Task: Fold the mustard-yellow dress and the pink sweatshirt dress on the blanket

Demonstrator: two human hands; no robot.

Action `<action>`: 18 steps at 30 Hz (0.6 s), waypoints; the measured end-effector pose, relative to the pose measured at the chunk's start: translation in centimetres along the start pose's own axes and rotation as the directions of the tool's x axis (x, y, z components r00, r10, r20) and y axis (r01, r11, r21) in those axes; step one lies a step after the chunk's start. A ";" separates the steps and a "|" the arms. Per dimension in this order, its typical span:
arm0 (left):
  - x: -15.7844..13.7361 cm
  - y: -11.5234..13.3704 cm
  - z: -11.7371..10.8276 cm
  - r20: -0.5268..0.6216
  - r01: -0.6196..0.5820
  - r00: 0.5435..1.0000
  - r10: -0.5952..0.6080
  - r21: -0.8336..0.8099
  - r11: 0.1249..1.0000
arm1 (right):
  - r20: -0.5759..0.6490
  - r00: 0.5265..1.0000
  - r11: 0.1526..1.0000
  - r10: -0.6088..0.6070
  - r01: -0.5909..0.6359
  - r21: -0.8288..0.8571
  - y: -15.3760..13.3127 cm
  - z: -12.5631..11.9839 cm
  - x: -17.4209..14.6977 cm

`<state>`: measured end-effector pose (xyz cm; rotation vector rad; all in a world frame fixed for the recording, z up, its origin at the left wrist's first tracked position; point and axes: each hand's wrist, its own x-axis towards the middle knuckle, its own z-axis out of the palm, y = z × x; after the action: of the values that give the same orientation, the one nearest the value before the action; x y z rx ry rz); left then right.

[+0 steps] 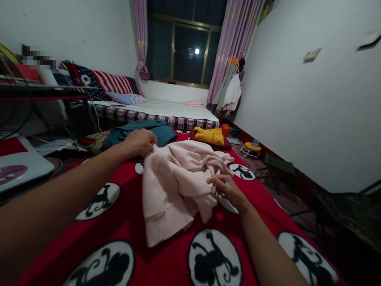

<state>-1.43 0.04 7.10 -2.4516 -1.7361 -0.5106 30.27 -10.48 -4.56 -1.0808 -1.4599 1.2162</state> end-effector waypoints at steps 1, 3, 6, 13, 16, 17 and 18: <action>-0.2 -0.6 0.1 0.094 0.068 0.993 -0.072 0.044 0.997 | 0.082 0.996 0.999 0.041 -0.041 -0.002 0.0 0.3 -0.1; -0.6 -0.9 0.6 0.129 0.113 0.984 -0.120 0.060 0.992 | 0.070 0.997 1.000 0.020 -0.022 0.018 0.0 1.1 0.0; -1.1 1.1 2.4 0.036 0.025 0.999 -0.024 -0.019 1.000 | -0.228 0.966 0.992 -0.122 0.127 0.010 0.4 1.7 0.7; -4.1 7.0 12.5 0.013 -0.227 0.973 0.230 -0.133 0.965 | -0.643 0.598 0.848 -0.478 0.123 -0.516 3.4 -1.9 2.2; -5.4 7.4 14.6 -0.066 -0.199 0.979 0.195 -0.066 0.978 | -0.638 0.624 0.828 -0.451 0.026 -0.560 4.4 -3.1 2.7; -5.6 7.4 14.6 -0.093 -0.220 0.973 0.212 -0.079 0.972 | -0.635 0.643 0.837 -0.429 0.019 -0.546 4.7 -3.2 2.9; -5.8 7.4 14.4 -0.122 -0.250 0.964 0.237 -0.099 0.963 | -0.627 0.659 0.845 -0.416 0.026 -0.534 4.9 -3.2 3.2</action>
<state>6.84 -3.89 -7.42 -2.6105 -1.3744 -0.7176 33.10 -6.14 -8.79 -1.4397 -1.2033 0.1289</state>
